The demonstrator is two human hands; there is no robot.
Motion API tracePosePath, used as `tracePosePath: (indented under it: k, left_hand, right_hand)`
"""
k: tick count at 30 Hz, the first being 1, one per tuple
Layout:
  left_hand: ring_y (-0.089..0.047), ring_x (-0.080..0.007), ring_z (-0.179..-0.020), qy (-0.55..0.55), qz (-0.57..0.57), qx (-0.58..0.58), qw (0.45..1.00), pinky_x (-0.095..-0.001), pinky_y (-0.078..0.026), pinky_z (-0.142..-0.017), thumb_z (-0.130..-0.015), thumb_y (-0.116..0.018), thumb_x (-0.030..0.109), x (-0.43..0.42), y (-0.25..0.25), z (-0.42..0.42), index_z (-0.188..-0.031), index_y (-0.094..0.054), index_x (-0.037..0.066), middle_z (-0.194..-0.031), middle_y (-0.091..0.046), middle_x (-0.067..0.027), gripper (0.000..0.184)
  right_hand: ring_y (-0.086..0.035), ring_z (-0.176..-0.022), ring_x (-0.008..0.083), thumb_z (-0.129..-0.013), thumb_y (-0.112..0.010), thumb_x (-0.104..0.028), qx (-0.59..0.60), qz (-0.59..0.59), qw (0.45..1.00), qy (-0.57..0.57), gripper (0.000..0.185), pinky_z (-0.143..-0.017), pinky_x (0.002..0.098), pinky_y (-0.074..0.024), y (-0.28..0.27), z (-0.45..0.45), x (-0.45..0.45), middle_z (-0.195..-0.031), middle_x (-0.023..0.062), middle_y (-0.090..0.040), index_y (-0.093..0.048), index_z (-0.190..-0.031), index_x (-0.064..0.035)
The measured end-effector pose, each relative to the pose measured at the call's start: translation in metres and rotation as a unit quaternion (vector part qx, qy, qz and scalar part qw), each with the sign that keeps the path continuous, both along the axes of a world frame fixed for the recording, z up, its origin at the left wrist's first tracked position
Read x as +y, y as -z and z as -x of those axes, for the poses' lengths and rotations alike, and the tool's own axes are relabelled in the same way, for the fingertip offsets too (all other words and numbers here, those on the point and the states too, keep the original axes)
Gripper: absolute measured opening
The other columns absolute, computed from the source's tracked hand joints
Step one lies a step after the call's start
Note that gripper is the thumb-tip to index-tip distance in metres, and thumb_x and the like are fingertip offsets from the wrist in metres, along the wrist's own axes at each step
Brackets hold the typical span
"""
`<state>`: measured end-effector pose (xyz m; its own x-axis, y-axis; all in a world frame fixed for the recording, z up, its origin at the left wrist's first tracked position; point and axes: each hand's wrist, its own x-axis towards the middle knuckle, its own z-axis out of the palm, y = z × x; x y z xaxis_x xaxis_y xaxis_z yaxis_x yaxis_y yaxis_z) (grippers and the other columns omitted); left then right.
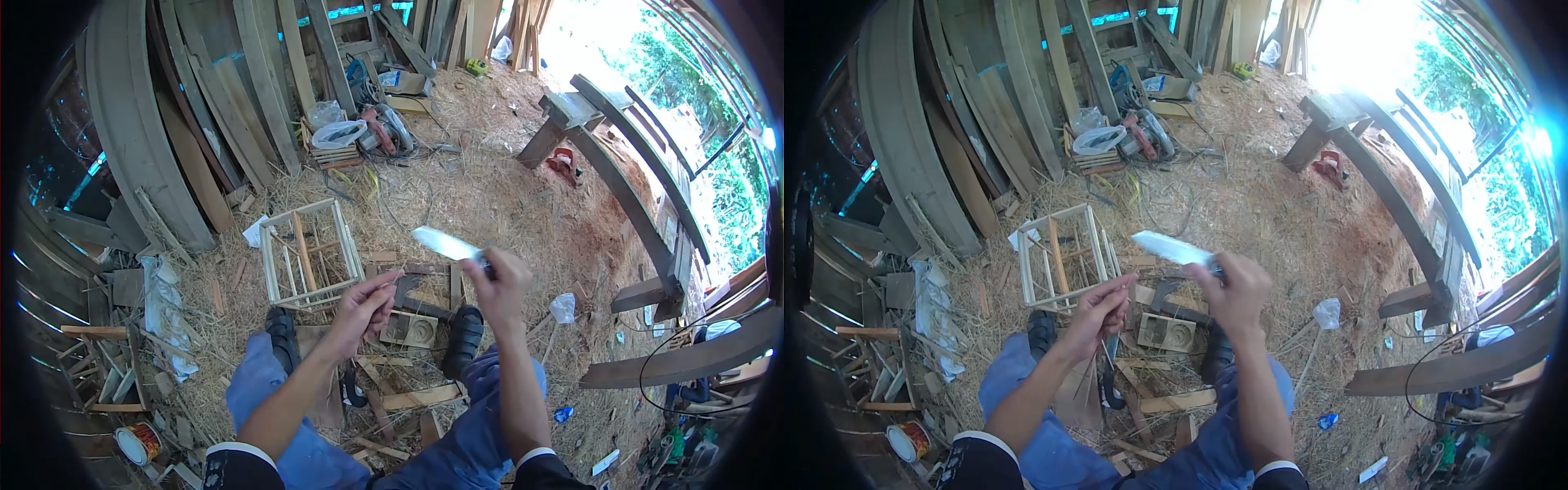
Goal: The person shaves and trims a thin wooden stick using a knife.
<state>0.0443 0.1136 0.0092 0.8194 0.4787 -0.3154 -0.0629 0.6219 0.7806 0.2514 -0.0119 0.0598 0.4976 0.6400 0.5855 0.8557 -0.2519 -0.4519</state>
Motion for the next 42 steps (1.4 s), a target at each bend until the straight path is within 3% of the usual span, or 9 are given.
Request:
tracePosePath:
  k: [7, 9, 15, 18, 22, 28, 35, 38, 42]
  left_hand:
    - [-0.039, -0.0028, -0.059, -0.012, 0.011, 0.018, 1.000, -0.0207, -0.031, -0.051, -0.098, -0.062, 0.014, -0.011, 0.006, -0.012, -0.137, -0.059, 0.011, -0.076, -0.052, 0.0054, 0.039]
    - [-0.038, -0.0026, -0.059, -0.002, 0.022, 0.065, 0.998, -0.0211, -0.028, -0.049, -0.099, -0.062, 0.015, -0.012, 0.016, -0.014, -0.136, -0.059, 0.010, -0.076, -0.052, 0.0053, 0.038]
    - [-0.037, -0.0027, -0.058, 0.012, -0.001, -0.067, 0.998, -0.0198, -0.025, -0.048, -0.101, -0.060, 0.016, -0.005, 0.003, -0.009, -0.133, -0.061, 0.007, -0.080, -0.054, 0.0017, 0.033]
    - [-0.036, -0.0020, -0.058, 0.018, -0.020, -0.064, 0.998, -0.0190, -0.026, -0.049, -0.102, -0.059, 0.017, -0.005, 0.010, -0.008, -0.138, -0.058, 0.010, -0.078, -0.052, 0.0033, 0.038]
    - [-0.038, -0.0024, -0.060, -0.009, 0.024, -0.023, 0.999, -0.0192, -0.027, -0.049, -0.101, -0.060, 0.017, -0.012, 0.005, -0.004, -0.122, -0.065, 0.006, -0.078, -0.051, 0.0029, 0.024]
    - [-0.039, -0.0022, -0.061, 0.002, 0.008, -0.067, 0.998, -0.0192, -0.026, -0.048, -0.101, -0.061, 0.016, -0.001, 0.005, -0.004, -0.105, -0.066, 0.004, -0.078, -0.052, 0.0030, 0.014]
    - [-0.039, -0.0023, -0.065, 0.034, -0.033, -0.059, 0.997, -0.0192, -0.028, -0.050, -0.101, -0.061, 0.017, -0.005, 0.003, -0.001, -0.138, -0.059, 0.010, -0.078, -0.049, 0.0063, 0.038]
    - [-0.035, -0.0017, -0.059, 0.041, -0.064, -0.039, 0.996, -0.0187, -0.028, -0.049, -0.100, -0.062, 0.016, -0.014, -0.003, 0.001, -0.134, -0.062, 0.010, -0.077, -0.049, 0.0050, 0.035]
    - [-0.035, -0.0023, -0.058, 0.027, -0.023, -0.016, 0.999, -0.0195, -0.027, -0.049, -0.100, -0.061, 0.017, -0.022, -0.001, -0.003, -0.121, -0.068, 0.007, -0.075, -0.047, 0.0048, 0.023]
  right_hand:
    - [-0.062, -0.058, 0.0242, -0.072, -0.081, -0.047, -0.064, -0.002, 0.969, -0.240, 0.043, -0.057, 0.0381, -0.0459, 0.018, 0.034, 0.031, -0.062, 0.0077, -0.061, -0.064, -0.070, -0.0078]
    - [-0.061, -0.056, 0.0238, -0.074, -0.081, -0.046, -0.060, 0.009, 0.975, -0.212, 0.041, -0.055, 0.0377, -0.0446, 0.014, 0.024, 0.027, -0.060, 0.0074, -0.059, -0.065, -0.070, -0.0075]
    - [-0.056, -0.051, 0.0245, -0.074, -0.083, -0.041, -0.005, 0.024, 1.000, -0.013, 0.043, -0.050, 0.0386, -0.0400, 0.004, -0.014, 0.013, -0.055, 0.0076, -0.053, -0.059, -0.064, -0.0064]
    - [-0.057, -0.052, 0.0246, -0.076, -0.081, -0.042, -0.035, 0.011, 0.990, -0.133, 0.047, -0.051, 0.0385, -0.0401, 0.012, 0.009, 0.015, -0.055, 0.0075, -0.053, -0.055, -0.062, -0.0064]
    - [-0.057, -0.052, 0.0250, -0.074, -0.080, -0.048, -0.082, 0.026, 0.971, -0.223, 0.047, -0.052, 0.0380, -0.0414, 0.019, 0.019, 0.023, -0.056, 0.0063, -0.055, -0.058, -0.063, -0.0085]
    - [-0.061, -0.055, 0.0237, -0.075, -0.079, -0.048, -0.063, 0.047, 0.983, -0.166, 0.044, -0.054, 0.0372, -0.0432, 0.014, 0.015, 0.019, -0.059, 0.0058, -0.059, -0.060, -0.067, -0.0092]
    - [-0.057, -0.050, 0.0226, -0.076, -0.080, -0.045, -0.078, 0.000, 0.988, -0.133, 0.042, -0.051, 0.0361, -0.0420, 0.010, 0.006, 0.018, -0.055, 0.0043, -0.056, -0.060, -0.065, -0.0094]
    - [-0.055, -0.047, 0.0221, -0.076, -0.081, -0.045, -0.018, 0.008, 0.999, -0.039, 0.043, -0.049, 0.0368, -0.0398, 0.003, -0.014, 0.014, -0.051, 0.0041, -0.053, -0.060, -0.064, -0.0093]
    - [-0.055, -0.047, 0.0213, -0.076, -0.080, -0.048, -0.076, 0.019, 0.982, -0.172, 0.045, -0.049, 0.0358, -0.0403, 0.016, 0.013, 0.013, -0.052, 0.0041, -0.053, -0.060, -0.064, -0.0088]
